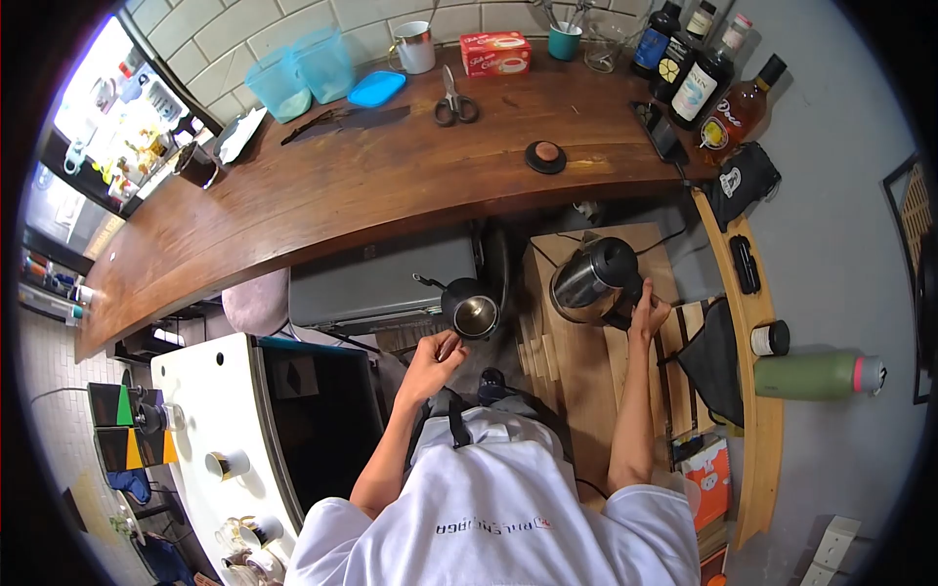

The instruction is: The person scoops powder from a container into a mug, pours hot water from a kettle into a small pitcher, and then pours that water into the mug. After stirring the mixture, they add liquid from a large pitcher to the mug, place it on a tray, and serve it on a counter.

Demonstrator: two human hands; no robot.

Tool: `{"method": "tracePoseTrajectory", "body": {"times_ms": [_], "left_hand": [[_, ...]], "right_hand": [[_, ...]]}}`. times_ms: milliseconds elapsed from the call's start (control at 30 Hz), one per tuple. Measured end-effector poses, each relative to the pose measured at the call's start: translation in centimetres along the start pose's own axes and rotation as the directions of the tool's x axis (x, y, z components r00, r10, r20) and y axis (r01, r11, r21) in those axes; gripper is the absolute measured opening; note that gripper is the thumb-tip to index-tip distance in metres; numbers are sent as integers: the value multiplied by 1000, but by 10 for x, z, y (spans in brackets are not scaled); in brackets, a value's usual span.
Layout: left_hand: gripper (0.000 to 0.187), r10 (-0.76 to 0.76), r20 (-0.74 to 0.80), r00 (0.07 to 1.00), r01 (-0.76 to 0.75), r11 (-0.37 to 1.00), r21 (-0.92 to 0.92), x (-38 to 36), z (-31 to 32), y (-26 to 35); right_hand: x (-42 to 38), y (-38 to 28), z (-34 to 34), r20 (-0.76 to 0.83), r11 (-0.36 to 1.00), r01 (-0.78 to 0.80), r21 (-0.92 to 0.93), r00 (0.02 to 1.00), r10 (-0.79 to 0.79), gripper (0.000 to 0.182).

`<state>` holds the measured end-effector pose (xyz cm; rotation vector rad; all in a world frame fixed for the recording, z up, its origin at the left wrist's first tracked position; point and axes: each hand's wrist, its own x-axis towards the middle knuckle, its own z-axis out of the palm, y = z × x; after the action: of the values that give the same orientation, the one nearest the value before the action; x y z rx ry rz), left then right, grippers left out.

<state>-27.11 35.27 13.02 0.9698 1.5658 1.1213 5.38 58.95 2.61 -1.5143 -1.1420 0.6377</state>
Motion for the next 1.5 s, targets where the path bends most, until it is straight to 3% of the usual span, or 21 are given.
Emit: {"method": "tracePoseTrajectory", "body": {"times_ms": [167,300,500,600,667,767,1000,1200,1500], "left_hand": [[25,-16,13,1000,16,1000,3,7,-2,-25],[24,-23,28,999,24,999,-35,11,3,-33],[21,-76,22,997,78,989,-123,17,9,-19],[20,-204,27,979,205,954,-220,22,13,-14],[7,-280,20,960,275,923,-270,25,18,-13],[18,-299,-12,954,280,906,-318,29,23,-12],[28,-322,44,946,317,884,-344,28,25,-12],[28,-309,19,951,293,878,-379,19,28,-8],[17,-299,-68,952,250,885,-394,8,26,-14]], "right_hand": [[-2,-11,-4,-10,1000,-17,-1,1000,17,61],[-7,-58,-16,-23,994,-84,76,996,86,62],[7,-91,-36,142,994,103,26,984,-106,57],[5,-121,-43,175,983,183,-30,969,-175,56],[-2,-148,-45,228,973,212,-87,955,-188,55],[-13,-177,-43,301,956,278,-90,923,-240,56],[-33,-203,-35,489,886,410,-216,831,-266,59],[-54,-217,-20,558,872,408,-270,804,-203,65],[-69,-245,-7,642,743,576,-341,720,-264,64]]}}
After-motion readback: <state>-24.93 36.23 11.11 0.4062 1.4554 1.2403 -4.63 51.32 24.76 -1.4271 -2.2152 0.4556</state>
